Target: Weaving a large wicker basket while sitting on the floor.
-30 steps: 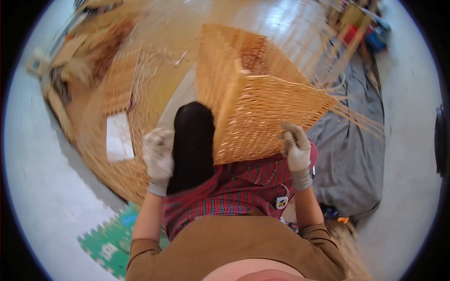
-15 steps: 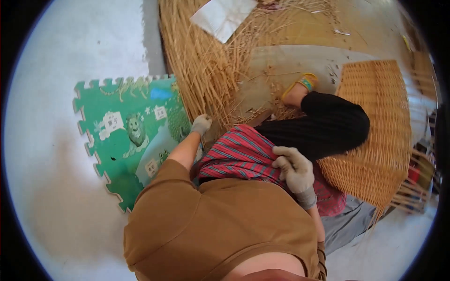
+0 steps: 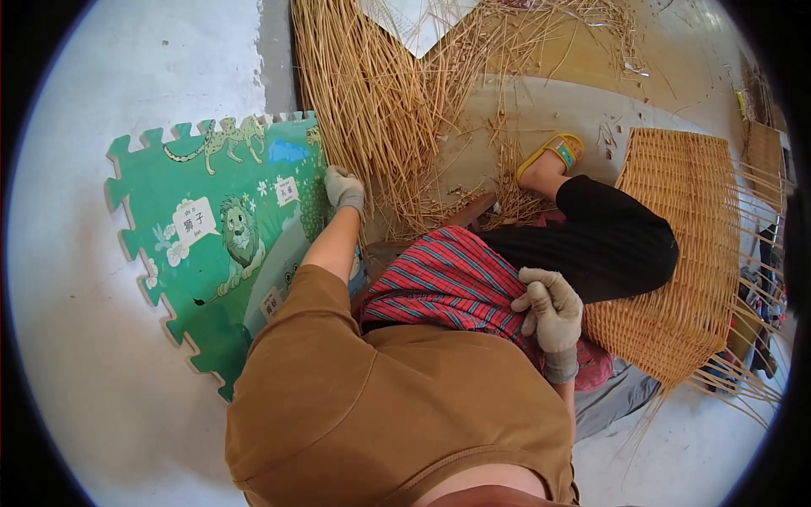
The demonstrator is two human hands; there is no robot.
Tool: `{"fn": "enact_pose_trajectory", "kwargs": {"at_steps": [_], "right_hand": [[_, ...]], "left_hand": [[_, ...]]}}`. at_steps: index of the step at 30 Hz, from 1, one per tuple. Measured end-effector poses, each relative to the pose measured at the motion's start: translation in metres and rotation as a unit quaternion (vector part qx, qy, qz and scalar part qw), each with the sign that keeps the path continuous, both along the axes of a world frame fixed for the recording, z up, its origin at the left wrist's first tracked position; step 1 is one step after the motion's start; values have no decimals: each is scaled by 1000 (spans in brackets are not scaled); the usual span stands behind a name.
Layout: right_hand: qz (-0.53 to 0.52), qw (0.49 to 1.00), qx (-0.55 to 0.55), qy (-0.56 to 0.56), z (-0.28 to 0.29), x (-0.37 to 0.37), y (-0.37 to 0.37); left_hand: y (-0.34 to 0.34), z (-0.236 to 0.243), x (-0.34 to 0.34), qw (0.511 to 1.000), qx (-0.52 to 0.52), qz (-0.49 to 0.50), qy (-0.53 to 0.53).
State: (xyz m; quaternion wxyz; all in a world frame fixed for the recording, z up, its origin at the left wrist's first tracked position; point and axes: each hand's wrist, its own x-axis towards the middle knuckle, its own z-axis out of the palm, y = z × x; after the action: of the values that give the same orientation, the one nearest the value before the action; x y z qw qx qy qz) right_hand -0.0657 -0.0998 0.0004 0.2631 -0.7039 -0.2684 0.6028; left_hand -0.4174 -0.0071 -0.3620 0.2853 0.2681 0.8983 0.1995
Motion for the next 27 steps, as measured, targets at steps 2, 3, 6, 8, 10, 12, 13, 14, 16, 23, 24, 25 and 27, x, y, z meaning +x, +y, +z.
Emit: {"fn": "enact_pose_trajectory", "kwargs": {"at_steps": [2,3,6,8,10,12,13,14,16,23,24,25,27], "right_hand": [[-5,1000,0,5,0,0,0],[1,1000,1,6,-1,0,0],[-9,1000,-7,-24,-4,2,-1],[12,1000,0,5,-2,-2,2],[2,1000,6,1,0,-1,2],[-4,1000,10,1,1,-1,-1],[-7,1000,9,6,0,-1,-2],[-9,1000,11,7,-1,1,-2],[-1,1000,16,-3,-3,3,-2],[21,1000,-1,6,1,3,-5],[15,1000,-2,2,-2,4,-6],[7,1000,1,4,-5,5,-7],[11,999,25,38,-1,-1,-1]], "left_hand": [[-17,-23,-12,995,8,-40,95],[-23,-34,-19,979,17,-84,187],[-4,-16,3,989,-122,7,-88],[-13,-36,-53,892,80,357,-266],[-3,-42,-52,994,-56,36,-88],[0,-42,-50,988,-66,38,-131],[3,-40,-51,989,-117,-9,-90],[5,-38,-52,983,-168,-57,-47],[-2,-31,-54,981,-155,-120,-12],[30,-6,-32,890,-391,-219,82],[35,-13,-31,846,-457,-261,78],[42,3,-20,819,-504,-271,42],[34,-37,-91,776,-473,-396,129]]}}
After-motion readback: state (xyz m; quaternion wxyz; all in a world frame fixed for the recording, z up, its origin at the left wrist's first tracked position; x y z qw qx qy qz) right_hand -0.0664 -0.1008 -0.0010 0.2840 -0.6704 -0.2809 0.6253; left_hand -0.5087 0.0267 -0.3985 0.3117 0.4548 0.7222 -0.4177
